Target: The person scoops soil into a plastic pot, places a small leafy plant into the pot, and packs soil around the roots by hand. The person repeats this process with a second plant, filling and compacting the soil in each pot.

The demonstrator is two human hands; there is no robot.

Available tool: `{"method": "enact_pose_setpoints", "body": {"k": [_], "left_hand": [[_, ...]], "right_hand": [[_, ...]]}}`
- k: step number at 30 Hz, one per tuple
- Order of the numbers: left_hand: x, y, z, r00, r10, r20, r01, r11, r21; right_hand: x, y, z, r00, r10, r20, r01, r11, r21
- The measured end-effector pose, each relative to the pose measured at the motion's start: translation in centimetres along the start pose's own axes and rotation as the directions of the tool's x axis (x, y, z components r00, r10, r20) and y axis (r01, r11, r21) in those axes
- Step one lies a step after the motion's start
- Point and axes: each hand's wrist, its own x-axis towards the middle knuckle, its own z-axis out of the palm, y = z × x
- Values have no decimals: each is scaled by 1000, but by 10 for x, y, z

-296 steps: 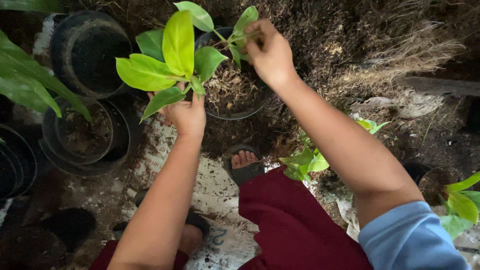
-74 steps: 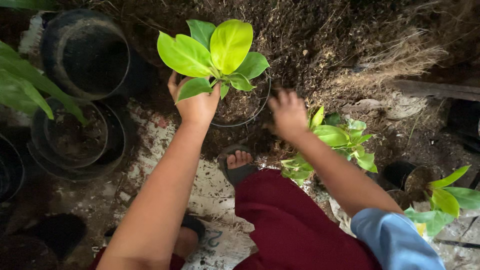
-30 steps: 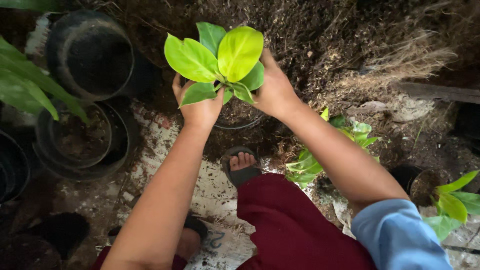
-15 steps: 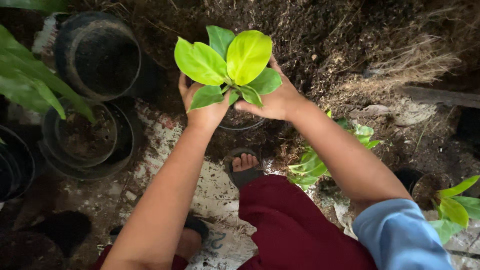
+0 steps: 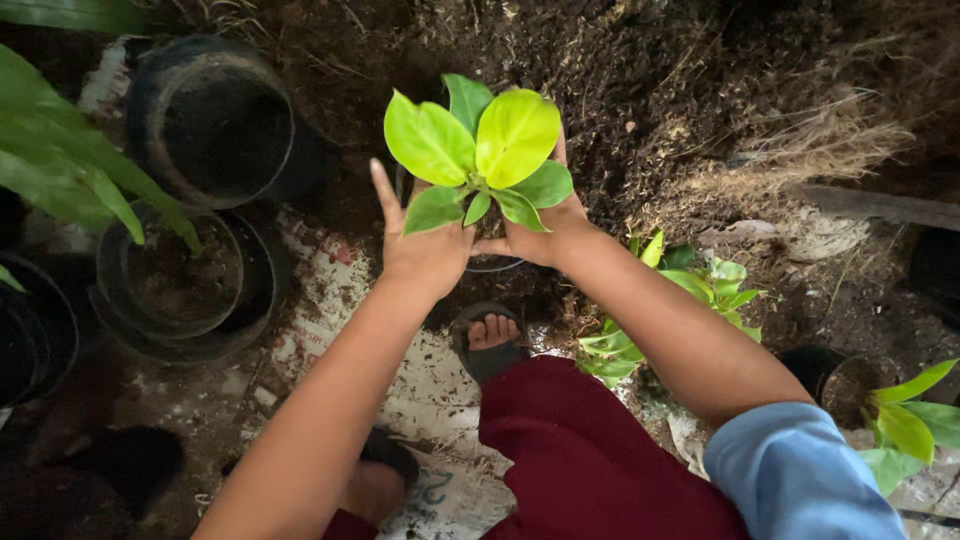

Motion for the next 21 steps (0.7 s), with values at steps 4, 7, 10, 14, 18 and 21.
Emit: {"method": "enact_pose_setpoints", "body": {"k": [4, 7, 10, 14, 18, 21], "left_hand": [[4, -2, 2, 925, -31, 378, 3, 997, 74], [11, 3, 0, 984, -40, 171, 24, 995, 93], [17, 7, -7, 936, -98, 337, 59, 991, 123], [17, 7, -16, 922, -88, 377, 38, 990, 137], [-7, -2, -24, 998, 13, 64, -13, 1000, 2], [-45, -13, -26, 996, 82, -28, -86, 971, -223]], "right_hand": [[7, -3, -4, 999, 24, 42, -18, 991, -134], [15, -3, -9, 982, 41, 182, -10, 986, -168], [19, -3, -15, 969, 41, 244, 3, 984, -178], [8, 5, -16, 993, -88, 74, 115, 725, -679], [-32, 26, -6, 970, -28, -243, 102, 949, 298], [-78, 29, 17, 868, 235, -438, 25, 860, 510]]}}
